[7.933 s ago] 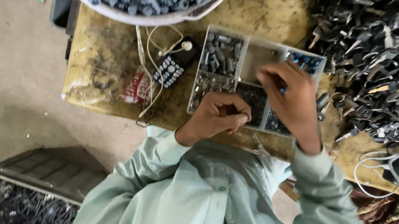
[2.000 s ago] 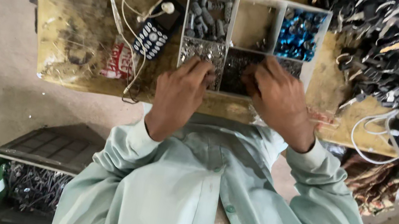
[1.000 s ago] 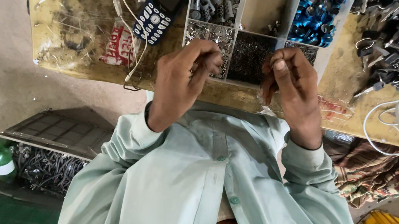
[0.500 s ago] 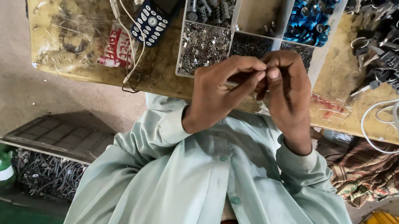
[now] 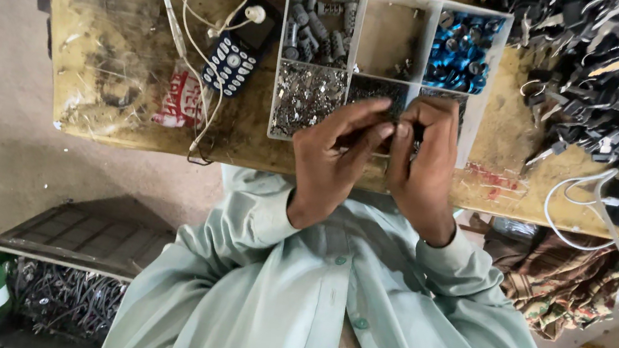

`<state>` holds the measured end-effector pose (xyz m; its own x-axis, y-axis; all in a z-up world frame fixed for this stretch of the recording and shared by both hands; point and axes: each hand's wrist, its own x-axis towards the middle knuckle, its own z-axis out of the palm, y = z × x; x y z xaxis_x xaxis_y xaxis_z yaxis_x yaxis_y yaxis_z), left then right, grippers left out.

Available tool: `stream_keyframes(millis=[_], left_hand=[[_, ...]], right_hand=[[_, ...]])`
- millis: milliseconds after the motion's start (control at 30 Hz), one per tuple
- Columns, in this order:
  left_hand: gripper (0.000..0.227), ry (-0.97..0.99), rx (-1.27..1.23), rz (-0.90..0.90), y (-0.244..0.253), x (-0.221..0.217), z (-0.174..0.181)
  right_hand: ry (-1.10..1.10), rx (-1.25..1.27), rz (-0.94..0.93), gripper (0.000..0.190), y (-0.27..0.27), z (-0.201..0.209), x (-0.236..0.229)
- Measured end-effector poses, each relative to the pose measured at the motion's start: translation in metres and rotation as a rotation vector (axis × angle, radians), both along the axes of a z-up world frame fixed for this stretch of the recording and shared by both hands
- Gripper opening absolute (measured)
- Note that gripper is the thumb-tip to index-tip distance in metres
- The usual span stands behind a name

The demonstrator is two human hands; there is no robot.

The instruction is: The person assembles lock cylinders by hand, inserting small metal pins and springs into a cylindrical housing and then inserting a blue plastic component. The person handles the parts one at a time and places the assembled units into a compartmentalized tray.

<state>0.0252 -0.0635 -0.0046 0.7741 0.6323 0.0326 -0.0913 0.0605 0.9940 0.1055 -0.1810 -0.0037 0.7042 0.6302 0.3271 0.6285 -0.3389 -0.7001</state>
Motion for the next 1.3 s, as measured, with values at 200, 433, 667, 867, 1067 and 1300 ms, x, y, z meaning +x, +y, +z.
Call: stream_keyframes(millis=[200,433,667,867,1067,1300], left_hand=[[0.011,-0.021,0.229,-0.072,0.013,0.007,-0.008],[0.006,0.035,-0.348,-0.388,0.034,0.005,-0.019],[0.005,-0.006,-0.114,-0.410,0.042,0.001,-0.026],[0.006,-0.042,0.097,-0.389,0.039,0.000,-0.020],[0.004,-0.050,0.044,-0.387,0.035,0.003,-0.024],[0.006,-0.043,0.156,-0.362,0.031,0.002,-0.013]], right_hand=[[-0.035,0.038,-0.031,0.019,0.003,-0.003,0.001],[0.340,0.189,0.007,0.020,-0.003,-0.006,0.001],[0.425,-0.102,0.225,0.012,-0.026,0.013,0.040],[-0.058,-0.780,0.204,0.019,-0.040,0.032,0.063],[-0.056,-0.635,0.149,0.016,-0.043,0.024,0.063],[0.066,-0.435,0.031,0.015,-0.055,0.014,0.068]])
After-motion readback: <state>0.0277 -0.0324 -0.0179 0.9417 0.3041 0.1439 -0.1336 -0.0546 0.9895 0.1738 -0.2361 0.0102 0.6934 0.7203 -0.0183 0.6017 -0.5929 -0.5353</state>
